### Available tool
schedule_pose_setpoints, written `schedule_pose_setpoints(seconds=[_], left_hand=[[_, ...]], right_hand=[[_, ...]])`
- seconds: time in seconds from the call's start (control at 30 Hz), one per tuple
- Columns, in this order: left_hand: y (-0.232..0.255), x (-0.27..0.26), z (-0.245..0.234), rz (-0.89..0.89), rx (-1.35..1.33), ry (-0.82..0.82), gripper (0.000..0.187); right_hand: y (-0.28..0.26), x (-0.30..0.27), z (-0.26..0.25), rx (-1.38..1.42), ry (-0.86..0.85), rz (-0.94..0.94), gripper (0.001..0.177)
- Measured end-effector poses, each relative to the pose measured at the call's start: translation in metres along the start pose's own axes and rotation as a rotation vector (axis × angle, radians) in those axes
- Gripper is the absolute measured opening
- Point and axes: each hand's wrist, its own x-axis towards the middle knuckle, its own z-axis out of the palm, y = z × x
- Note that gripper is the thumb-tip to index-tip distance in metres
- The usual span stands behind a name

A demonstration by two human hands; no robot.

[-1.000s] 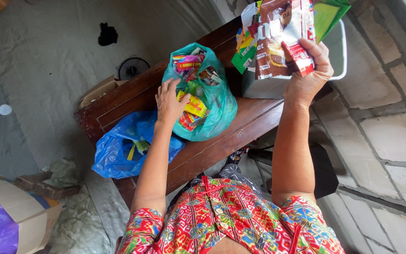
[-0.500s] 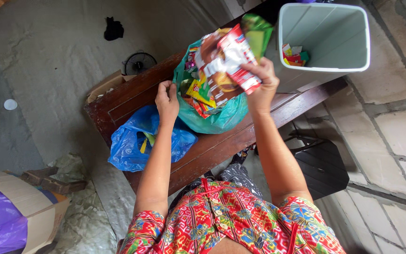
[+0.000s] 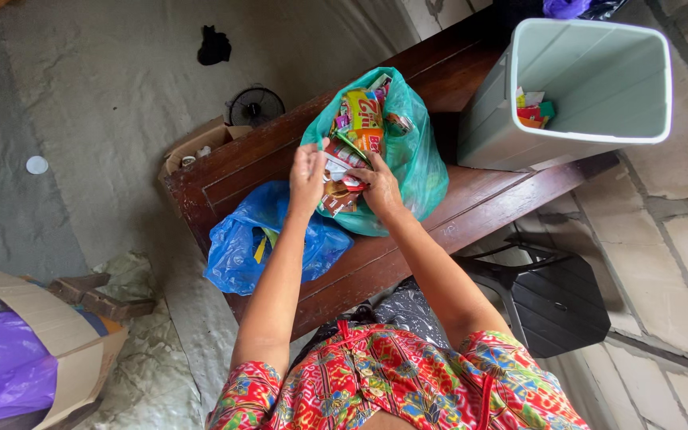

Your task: The person transfers snack packets from a white plastic bin into a green plastic bag on a wooden table. The person handles the packets by hand, placing them into the bag, then ties the bag and carries it to a cardboard box on the floor.

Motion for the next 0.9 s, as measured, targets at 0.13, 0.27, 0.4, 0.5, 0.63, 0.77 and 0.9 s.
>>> schedule_pose_setpoints(seconds=[0.13, 0.27, 0.4, 0.5, 0.63, 0.77, 0.9], left_hand=[[0.0, -0.004, 0.0, 0.041, 0.475, -0.113, 0.029], [0.002, -0.005, 0.003, 0.133, 0.616, -0.191, 0.038], [-0.001, -0.006, 0.012, 0.161, 0.757, -0.2, 0.037], [0.002, -0.008, 0.017, 0.095, 0.834, -0.194, 0.038], [0.007, -0.01, 0.024, 0.001, 0.919, -0.164, 0.04], [0.008, -0.011, 0.027, 0.004, 0.951, -0.132, 0.041], [0.005, -0.012, 0.026, 0.015, 0.933, -0.135, 0.041]], right_hand=[[0.009, 0.008, 0.008, -0.004, -0.118, 0.055, 0.05], [0.015, 0.018, -0.014, 0.026, -0.213, -0.051, 0.06], [0.008, 0.03, -0.051, 0.124, -0.276, -0.053, 0.067], [-0.003, 0.038, -0.083, 0.188, -0.188, 0.091, 0.057], [-0.013, 0.048, -0.106, -0.21, 0.032, 0.012, 0.039], [0.003, 0.053, -0.102, -0.482, -0.128, 0.036, 0.025], [0.011, 0.042, -0.116, -0.067, 0.022, 0.177, 0.02]])
